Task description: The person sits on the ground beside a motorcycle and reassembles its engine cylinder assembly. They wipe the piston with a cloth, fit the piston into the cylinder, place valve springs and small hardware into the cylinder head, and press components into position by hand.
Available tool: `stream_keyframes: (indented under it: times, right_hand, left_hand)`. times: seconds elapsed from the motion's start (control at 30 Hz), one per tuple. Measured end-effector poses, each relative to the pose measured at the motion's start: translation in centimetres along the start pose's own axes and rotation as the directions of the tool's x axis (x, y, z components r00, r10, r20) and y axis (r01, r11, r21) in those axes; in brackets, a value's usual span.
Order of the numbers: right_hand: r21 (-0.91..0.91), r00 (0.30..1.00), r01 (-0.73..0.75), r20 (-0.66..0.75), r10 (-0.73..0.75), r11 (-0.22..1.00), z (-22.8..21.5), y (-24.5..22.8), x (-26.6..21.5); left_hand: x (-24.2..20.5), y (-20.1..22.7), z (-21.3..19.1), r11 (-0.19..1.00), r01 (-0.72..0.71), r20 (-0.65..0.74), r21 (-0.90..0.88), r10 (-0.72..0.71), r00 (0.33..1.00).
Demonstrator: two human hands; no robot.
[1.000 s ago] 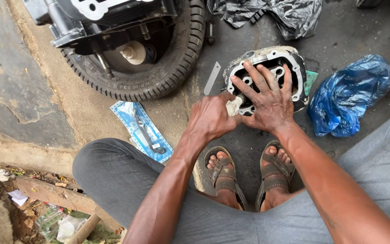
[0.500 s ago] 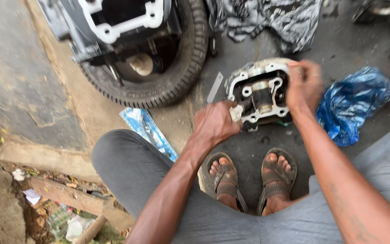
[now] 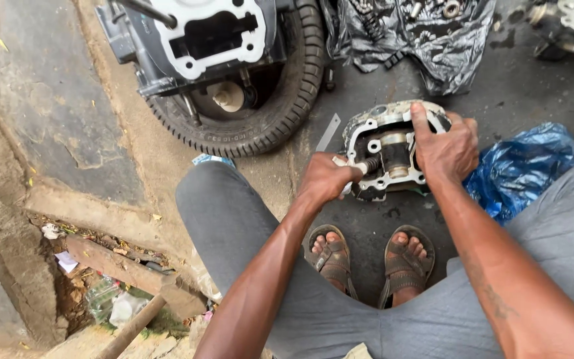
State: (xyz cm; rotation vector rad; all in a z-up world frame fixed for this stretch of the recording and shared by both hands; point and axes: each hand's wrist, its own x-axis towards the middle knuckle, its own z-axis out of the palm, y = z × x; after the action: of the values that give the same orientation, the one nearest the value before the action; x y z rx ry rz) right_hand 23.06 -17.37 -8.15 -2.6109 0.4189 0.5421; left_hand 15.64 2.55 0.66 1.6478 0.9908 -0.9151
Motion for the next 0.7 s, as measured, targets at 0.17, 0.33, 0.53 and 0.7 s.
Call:
stream_keyframes:
  times: [0.17,0.33,0.53,0.7]
  right_hand:
    - [0.009,1.0,-0.003,0.012,0.002,1.0,-0.6,-0.4,-0.3]
    - [0.027,0.997,-0.058,0.055,0.057,0.998,-0.4,-0.7,-0.1]
    - [0.031,0.98,-0.167,0.119,0.162,0.985,-0.7,-1.5,0.1]
    - [0.017,0.974,-0.188,0.133,0.184,0.982,-1.4,-2.5,-0.2]
  left_hand:
    - [1.4,-1.5,0.9,0.995,0.06,0.01,-0.08,-0.06,0.998]
    - [1.4,-1.3,1.1,0.993,0.099,-0.015,0.066,-0.099,0.995]
    - [0.5,-1.3,0.9,0.998,0.052,0.0,-0.023,-0.052,0.999]
    - [-0.1,-0.6,1.0,0.998,0.048,-0.015,0.05,-0.048,0.999]
